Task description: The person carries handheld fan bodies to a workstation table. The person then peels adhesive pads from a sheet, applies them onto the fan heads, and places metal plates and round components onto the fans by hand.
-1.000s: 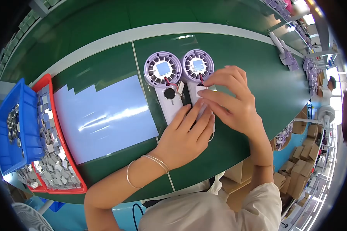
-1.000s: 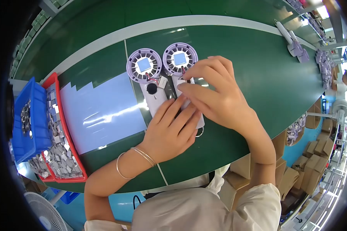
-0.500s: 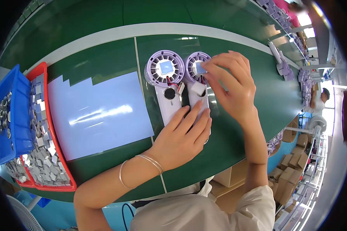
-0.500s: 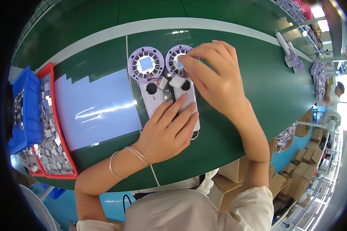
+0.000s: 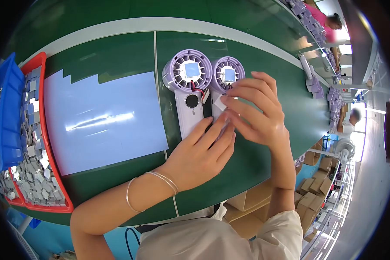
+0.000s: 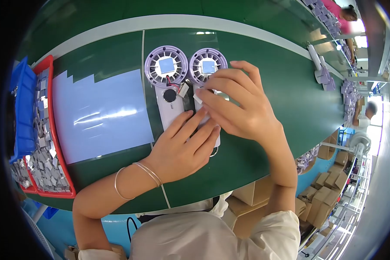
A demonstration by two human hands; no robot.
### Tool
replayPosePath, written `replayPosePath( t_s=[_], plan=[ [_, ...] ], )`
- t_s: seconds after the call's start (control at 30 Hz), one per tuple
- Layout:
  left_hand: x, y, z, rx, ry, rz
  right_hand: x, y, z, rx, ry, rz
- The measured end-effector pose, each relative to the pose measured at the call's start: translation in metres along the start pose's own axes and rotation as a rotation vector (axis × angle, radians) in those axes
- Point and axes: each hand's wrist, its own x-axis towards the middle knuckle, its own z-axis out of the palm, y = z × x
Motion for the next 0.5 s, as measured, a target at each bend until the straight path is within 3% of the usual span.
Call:
replayPosePath(
  t_s=[0.2,0.37,0.5],
  plan=[
    [0.001,0.0,-0.001,0.01,-0.008,0.003,0.001,0.0,0.002,-0.055,-0.013,-0.015],
    [0.001,0.0,-0.001,-0.014,-0.016,0.002,0.002,0.005,0.022,0.029,0.29,0.061],
    [0.0,-0.001,-0.001,-0.02,-0.012,0.003,0.005,0.009,0.025,-0.057,0.343,0.009]
  ],
)
